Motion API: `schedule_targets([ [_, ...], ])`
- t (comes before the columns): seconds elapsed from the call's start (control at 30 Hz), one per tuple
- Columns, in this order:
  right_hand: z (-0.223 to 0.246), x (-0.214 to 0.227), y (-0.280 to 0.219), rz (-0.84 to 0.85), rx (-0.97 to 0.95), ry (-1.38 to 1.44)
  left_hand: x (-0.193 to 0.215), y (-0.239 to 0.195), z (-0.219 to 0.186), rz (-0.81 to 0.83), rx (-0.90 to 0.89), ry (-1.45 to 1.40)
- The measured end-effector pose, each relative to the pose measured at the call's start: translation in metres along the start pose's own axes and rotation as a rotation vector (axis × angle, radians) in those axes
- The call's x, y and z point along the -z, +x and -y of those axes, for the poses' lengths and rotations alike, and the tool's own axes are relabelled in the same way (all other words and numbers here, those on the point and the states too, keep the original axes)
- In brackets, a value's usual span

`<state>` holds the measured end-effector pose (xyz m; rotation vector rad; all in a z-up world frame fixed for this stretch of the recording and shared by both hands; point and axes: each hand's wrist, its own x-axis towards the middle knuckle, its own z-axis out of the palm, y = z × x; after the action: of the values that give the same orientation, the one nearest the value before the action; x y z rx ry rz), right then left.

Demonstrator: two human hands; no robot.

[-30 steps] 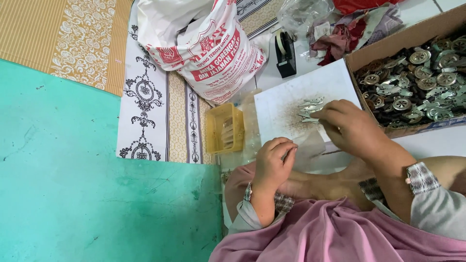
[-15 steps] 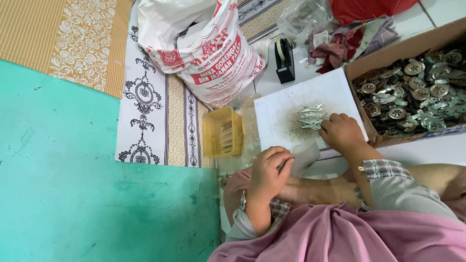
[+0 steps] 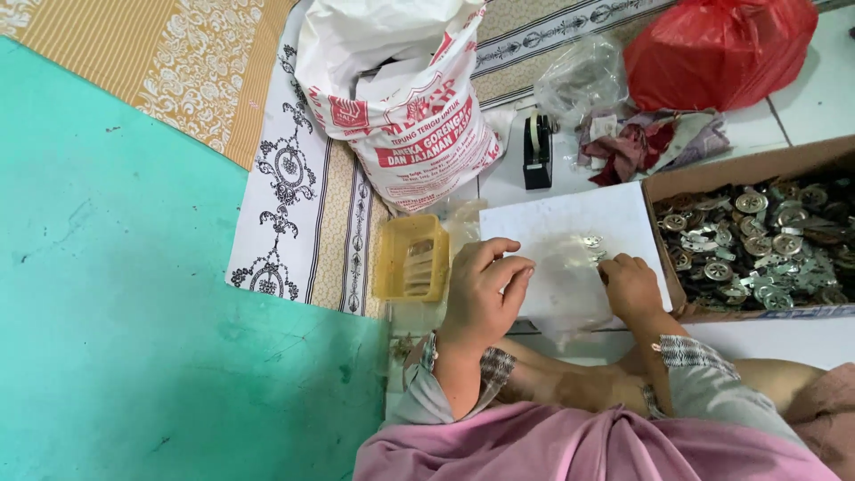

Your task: The person sits on the floor and sorts small metal parts from a cardboard box onto a white board. They then pick up a small plastic bag and place the sorted metal parts into it.

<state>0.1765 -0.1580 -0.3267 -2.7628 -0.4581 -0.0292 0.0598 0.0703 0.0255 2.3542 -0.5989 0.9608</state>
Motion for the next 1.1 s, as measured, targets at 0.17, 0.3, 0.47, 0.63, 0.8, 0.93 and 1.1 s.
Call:
schedule_targets([
  [0.17, 0.029, 0.044, -0.011, -0.007, -0.063, 0.008, -0.012, -0.002, 0.013, -0.004, 0.078, -0.023],
  [0.3, 0.042, 0.062, -0.011, 0.051, -0.073, -0.071, -0.029, -0.024, 0.041, 0.004, 0.163, 0.039],
  [0.47, 0.041, 0.061, -0.010, 0.095, -0.069, -0.104, -0.033, -0.040, 0.057, 0.096, 0.274, 0.084],
  [0.63, 0.040, 0.066, 0.004, 0.190, -0.122, -0.046, -0.027, -0.049, 0.058, 0.168, 0.374, 0.094],
  [0.8, 0.031, 0.057, 0.011, 0.258, -0.174, 0.025, -0.019, -0.052, 0.055, 0.202, 0.427, 0.036],
  [0.93, 0.025, 0.043, 0.000, 0.207, -0.189, 0.175, -0.023, -0.052, 0.057, 0.161, 0.414, 0.001],
  [1.1, 0.060, 0.120, -0.011, 0.141, -0.213, 0.398, -0.018, -0.046, 0.059, 0.144, 0.377, -0.047],
])
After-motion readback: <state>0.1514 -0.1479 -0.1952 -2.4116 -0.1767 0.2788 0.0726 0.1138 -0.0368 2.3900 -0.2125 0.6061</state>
